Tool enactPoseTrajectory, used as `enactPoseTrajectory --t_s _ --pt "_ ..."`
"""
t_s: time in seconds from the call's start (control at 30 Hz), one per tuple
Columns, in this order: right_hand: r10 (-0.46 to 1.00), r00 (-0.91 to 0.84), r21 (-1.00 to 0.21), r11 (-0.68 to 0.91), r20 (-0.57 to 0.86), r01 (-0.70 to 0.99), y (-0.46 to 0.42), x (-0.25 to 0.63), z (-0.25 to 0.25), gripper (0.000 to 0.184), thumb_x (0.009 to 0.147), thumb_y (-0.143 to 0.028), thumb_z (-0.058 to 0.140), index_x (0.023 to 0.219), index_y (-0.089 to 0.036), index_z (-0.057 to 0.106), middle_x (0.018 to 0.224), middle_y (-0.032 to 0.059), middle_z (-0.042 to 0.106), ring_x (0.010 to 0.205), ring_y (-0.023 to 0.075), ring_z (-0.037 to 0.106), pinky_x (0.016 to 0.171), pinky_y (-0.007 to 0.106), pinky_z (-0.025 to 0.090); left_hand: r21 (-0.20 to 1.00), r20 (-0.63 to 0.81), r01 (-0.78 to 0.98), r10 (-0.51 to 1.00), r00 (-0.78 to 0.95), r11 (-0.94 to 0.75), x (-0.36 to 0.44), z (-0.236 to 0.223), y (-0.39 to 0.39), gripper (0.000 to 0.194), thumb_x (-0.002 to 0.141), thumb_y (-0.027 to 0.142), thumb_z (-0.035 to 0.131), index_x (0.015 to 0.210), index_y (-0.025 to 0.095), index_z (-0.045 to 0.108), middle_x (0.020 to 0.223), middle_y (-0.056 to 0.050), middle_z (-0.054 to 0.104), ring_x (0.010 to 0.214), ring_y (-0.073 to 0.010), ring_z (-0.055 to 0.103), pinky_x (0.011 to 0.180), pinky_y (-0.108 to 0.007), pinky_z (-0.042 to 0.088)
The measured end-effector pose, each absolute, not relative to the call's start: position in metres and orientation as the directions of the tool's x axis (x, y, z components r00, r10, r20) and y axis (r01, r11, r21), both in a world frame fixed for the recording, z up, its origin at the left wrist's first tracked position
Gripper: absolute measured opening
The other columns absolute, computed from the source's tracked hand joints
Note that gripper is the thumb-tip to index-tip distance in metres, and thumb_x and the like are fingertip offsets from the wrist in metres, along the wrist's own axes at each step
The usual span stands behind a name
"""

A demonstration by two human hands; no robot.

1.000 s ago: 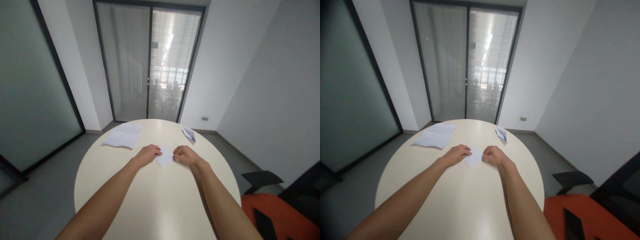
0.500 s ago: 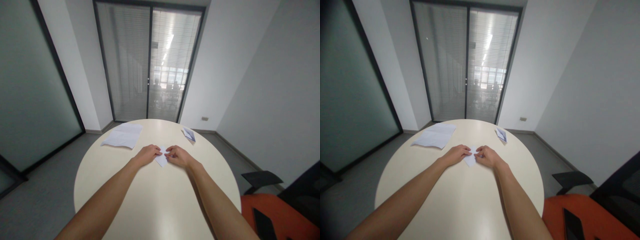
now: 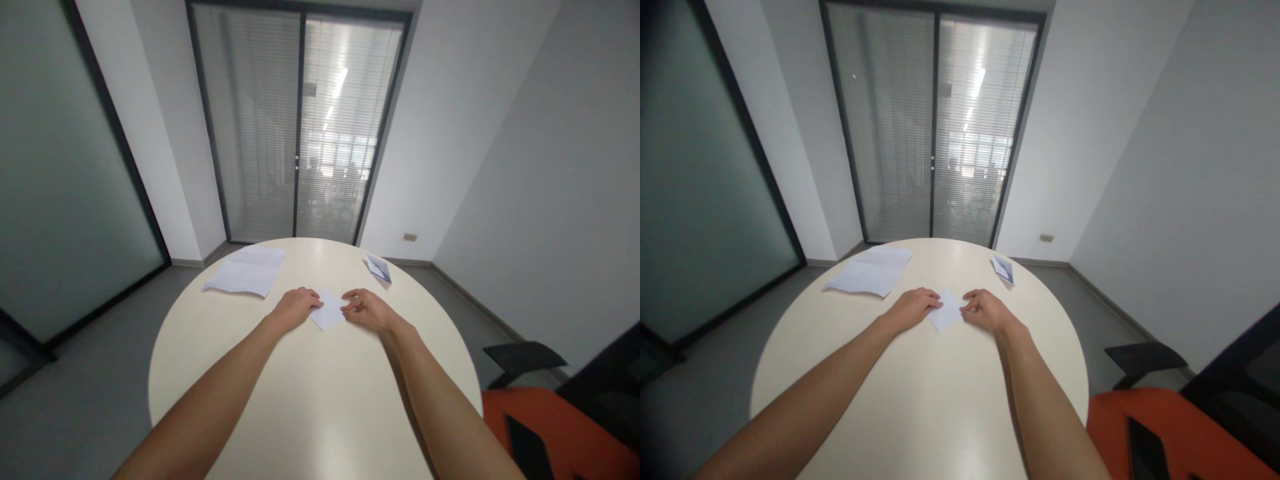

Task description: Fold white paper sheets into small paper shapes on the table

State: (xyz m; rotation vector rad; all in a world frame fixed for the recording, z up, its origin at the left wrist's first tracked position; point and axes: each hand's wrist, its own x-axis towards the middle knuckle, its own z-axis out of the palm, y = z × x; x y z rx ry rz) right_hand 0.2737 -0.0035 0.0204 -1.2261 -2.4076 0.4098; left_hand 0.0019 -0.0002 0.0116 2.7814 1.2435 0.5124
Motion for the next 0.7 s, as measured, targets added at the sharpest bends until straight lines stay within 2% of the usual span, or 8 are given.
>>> enactPoseTrajectory --t_s 0.27,0.47,0.7 --pt "0.835 -0.509 -0.461 0.544 0.211 0.701 -0.0016 0.2777 0.019 0.022 0.082 -0.03 0.068 0.093 -0.02 0.083 0.115 0.0105 0.075 0.075 0.017 0.068 0.072 0.027 0.053 0.142 0.289 0.749 0.75 0.594 -0.648 -0.0015 0.007 0.0024 0.032 0.098 0.019 0.05 0.115 0.029 0.075 0.125 -0.005 0.07 0.114 -0.0248 0.061 0.096 -0.038 0.049" --pt "0.842 -0.495 -0.448 0.535 0.213 0.716 -0.0016 0.276 0.0179 0.024 0.084 -0.033 0.066 0.094 -0.02 0.083 0.121 0.0112 0.072 0.069 0.0154 0.067 0.071 0.028 0.052 0.163 0.279 0.726 0.737 0.616 -0.669 -0.0045 0.0075 0.0004 0.036 0.097 0.017 0.049 0.121 0.028 0.072 0.131 -0.005 0.067 0.12 -0.0231 0.058 0.101 -0.037 0.048" --pt "0.83 -0.508 -0.384 0.557 0.232 0.736 -0.0041 0.2681 0.0162 0.032 0.087 -0.037 0.065 0.11 -0.021 0.08 0.124 0.0134 0.07 0.085 0.0205 0.069 0.08 0.031 0.053 0.18 0.287 0.68 0.699 0.655 -0.711 -0.0025 0.0124 -0.0057 0.038 0.096 0.017 0.048 0.125 0.026 0.071 0.133 -0.006 0.066 0.122 -0.0242 0.057 0.104 -0.038 0.048"
